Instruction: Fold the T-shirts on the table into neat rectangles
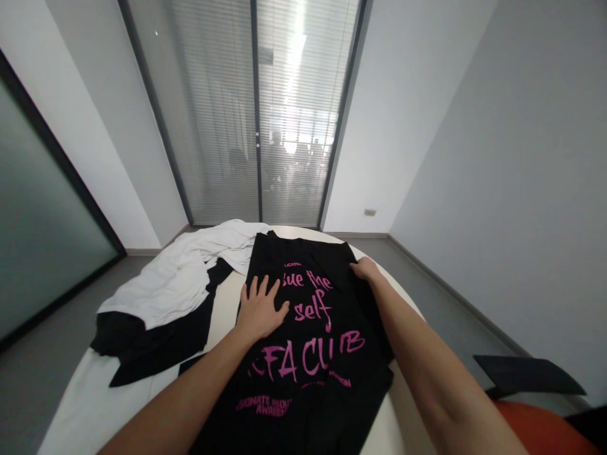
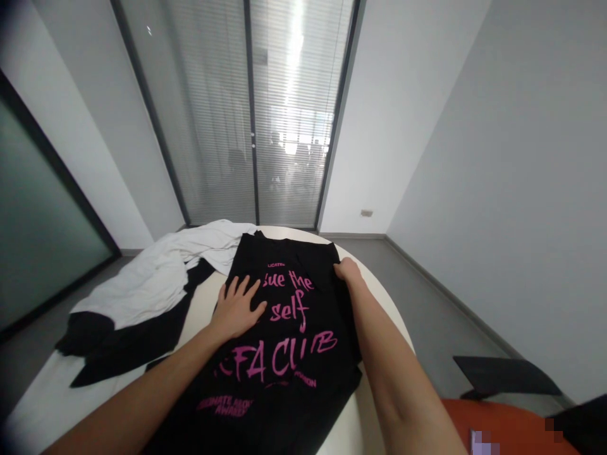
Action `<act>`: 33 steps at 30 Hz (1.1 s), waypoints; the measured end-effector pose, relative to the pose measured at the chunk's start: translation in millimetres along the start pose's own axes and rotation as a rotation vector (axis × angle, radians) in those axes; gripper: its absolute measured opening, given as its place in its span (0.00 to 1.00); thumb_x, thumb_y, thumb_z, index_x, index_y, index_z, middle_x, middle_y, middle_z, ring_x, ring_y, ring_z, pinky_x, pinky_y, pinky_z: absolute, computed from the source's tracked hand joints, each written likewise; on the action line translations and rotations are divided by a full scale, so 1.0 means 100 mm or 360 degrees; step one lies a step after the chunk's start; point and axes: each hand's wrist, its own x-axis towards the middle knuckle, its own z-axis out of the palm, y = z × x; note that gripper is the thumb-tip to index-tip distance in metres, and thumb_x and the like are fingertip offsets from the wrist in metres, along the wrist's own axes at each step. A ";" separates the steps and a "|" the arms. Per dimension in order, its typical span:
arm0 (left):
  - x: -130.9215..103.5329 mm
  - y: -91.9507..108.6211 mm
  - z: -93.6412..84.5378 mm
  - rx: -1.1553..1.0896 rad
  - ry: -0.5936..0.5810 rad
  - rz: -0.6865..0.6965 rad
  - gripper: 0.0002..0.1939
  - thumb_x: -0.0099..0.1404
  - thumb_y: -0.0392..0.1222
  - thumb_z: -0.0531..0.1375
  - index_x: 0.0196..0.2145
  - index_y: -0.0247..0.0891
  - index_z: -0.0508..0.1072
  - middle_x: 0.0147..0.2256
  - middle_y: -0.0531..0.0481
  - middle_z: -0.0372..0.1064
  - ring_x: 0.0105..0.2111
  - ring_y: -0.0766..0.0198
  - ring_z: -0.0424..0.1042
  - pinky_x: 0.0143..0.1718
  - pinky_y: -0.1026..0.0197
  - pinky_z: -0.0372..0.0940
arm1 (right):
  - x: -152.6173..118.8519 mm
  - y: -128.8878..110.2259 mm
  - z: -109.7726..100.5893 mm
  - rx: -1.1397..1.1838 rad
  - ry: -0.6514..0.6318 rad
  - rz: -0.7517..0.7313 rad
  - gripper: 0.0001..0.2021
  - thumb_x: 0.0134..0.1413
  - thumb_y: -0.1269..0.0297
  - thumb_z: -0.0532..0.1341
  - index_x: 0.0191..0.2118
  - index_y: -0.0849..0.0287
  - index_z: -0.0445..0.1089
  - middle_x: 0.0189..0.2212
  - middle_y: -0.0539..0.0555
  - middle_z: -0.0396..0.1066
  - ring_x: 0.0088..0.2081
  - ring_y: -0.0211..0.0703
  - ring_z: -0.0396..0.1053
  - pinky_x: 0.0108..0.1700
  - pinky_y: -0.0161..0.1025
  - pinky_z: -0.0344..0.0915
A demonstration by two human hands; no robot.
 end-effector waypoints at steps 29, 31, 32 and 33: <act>0.00 -0.02 0.04 -0.0026 0.0031 0.0021 0.37 0.67 0.63 0.48 0.68 0.46 0.57 0.69 0.43 0.50 0.69 0.40 0.44 0.65 0.37 0.40 | -0.60 -0.90 -0.41 0.0040 0.0203 -0.0553 0.25 0.58 0.72 0.55 0.62 0.58 0.64 0.55 0.64 0.71 0.56 0.55 0.68 0.54 0.46 0.65; 0.00 -0.02 0.05 -0.0021 0.0042 0.0020 0.37 0.67 0.63 0.48 0.68 0.45 0.57 0.69 0.43 0.50 0.69 0.41 0.44 0.66 0.37 0.40 | -0.72 -1.04 -0.37 0.0018 0.0164 -0.0676 0.27 0.58 0.73 0.55 0.64 0.60 0.61 0.56 0.65 0.69 0.57 0.55 0.67 0.55 0.46 0.64; 0.00 -0.02 0.05 -0.0018 0.0041 0.0018 0.37 0.67 0.63 0.49 0.68 0.45 0.57 0.69 0.43 0.50 0.69 0.41 0.44 0.66 0.37 0.40 | -0.78 -1.10 -0.33 0.0005 0.0136 -0.0743 0.28 0.58 0.74 0.55 0.65 0.61 0.59 0.58 0.65 0.68 0.58 0.55 0.66 0.56 0.46 0.63; 0.00 -0.02 0.04 -0.0015 0.0038 0.0017 0.37 0.67 0.63 0.49 0.68 0.45 0.57 0.69 0.43 0.50 0.69 0.41 0.43 0.66 0.37 0.40 | -0.85 -1.15 -0.28 -0.0011 0.0100 -0.0813 0.30 0.58 0.74 0.55 0.67 0.62 0.57 0.59 0.65 0.66 0.59 0.55 0.64 0.57 0.45 0.63</act>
